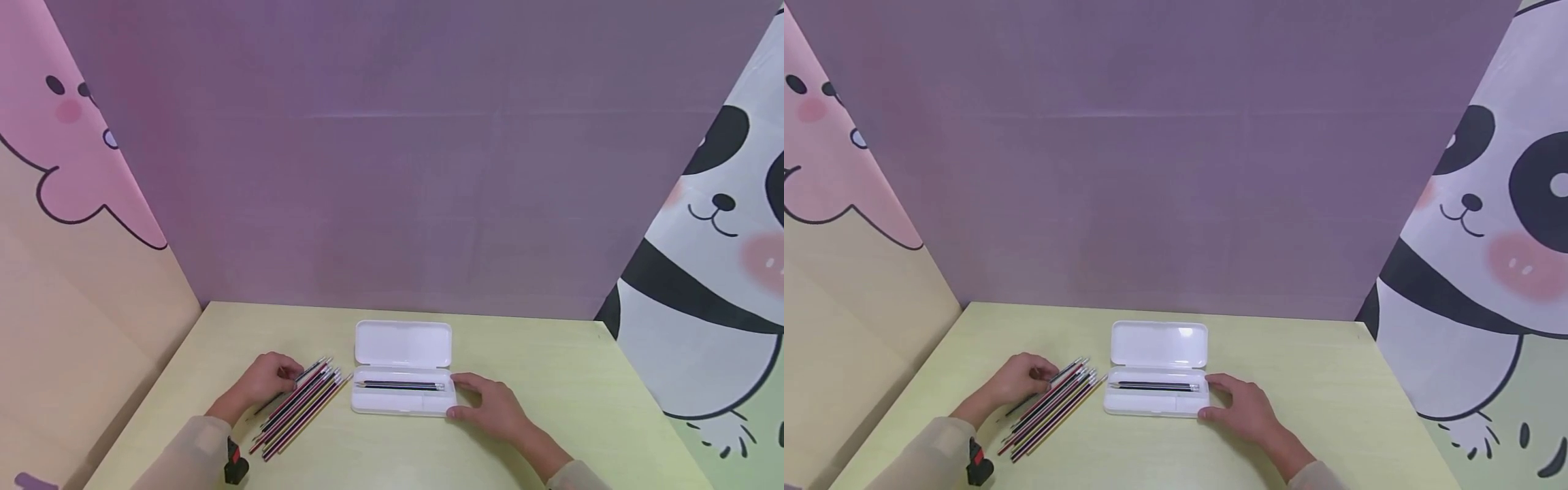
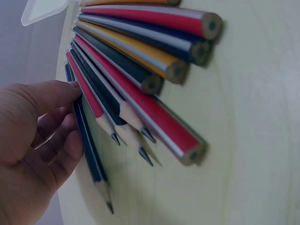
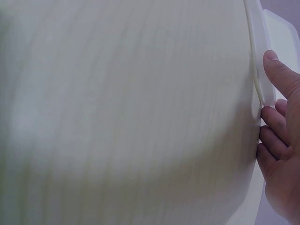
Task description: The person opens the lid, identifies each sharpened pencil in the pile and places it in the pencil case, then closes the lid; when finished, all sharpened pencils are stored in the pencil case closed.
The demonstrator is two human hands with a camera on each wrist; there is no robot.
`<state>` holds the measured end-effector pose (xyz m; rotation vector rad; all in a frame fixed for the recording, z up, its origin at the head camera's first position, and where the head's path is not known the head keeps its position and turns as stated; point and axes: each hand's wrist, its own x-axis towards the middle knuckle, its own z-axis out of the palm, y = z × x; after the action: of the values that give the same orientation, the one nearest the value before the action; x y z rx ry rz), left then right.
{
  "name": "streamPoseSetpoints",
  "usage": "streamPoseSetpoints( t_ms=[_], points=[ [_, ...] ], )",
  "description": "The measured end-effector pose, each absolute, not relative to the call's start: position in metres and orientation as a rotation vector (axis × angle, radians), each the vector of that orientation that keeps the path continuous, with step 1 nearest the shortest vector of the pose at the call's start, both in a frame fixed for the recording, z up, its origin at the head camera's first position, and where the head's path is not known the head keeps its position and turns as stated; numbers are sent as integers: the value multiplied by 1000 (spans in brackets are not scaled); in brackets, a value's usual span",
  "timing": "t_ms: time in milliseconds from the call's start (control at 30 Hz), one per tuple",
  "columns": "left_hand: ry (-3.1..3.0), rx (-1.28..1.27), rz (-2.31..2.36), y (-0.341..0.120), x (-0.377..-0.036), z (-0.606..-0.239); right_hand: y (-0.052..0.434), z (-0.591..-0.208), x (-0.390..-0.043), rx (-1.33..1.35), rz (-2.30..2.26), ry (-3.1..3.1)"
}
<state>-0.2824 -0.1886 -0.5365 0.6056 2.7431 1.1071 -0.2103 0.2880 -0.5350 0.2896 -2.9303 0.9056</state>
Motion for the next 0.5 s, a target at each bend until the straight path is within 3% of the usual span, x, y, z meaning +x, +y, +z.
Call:
streamPoseSetpoints(
  t_ms=[500],
  points=[
    [2800, 521, 1061, -187, -279, -521, 287, -533, -210, 284, 904, -2941]
  ],
)
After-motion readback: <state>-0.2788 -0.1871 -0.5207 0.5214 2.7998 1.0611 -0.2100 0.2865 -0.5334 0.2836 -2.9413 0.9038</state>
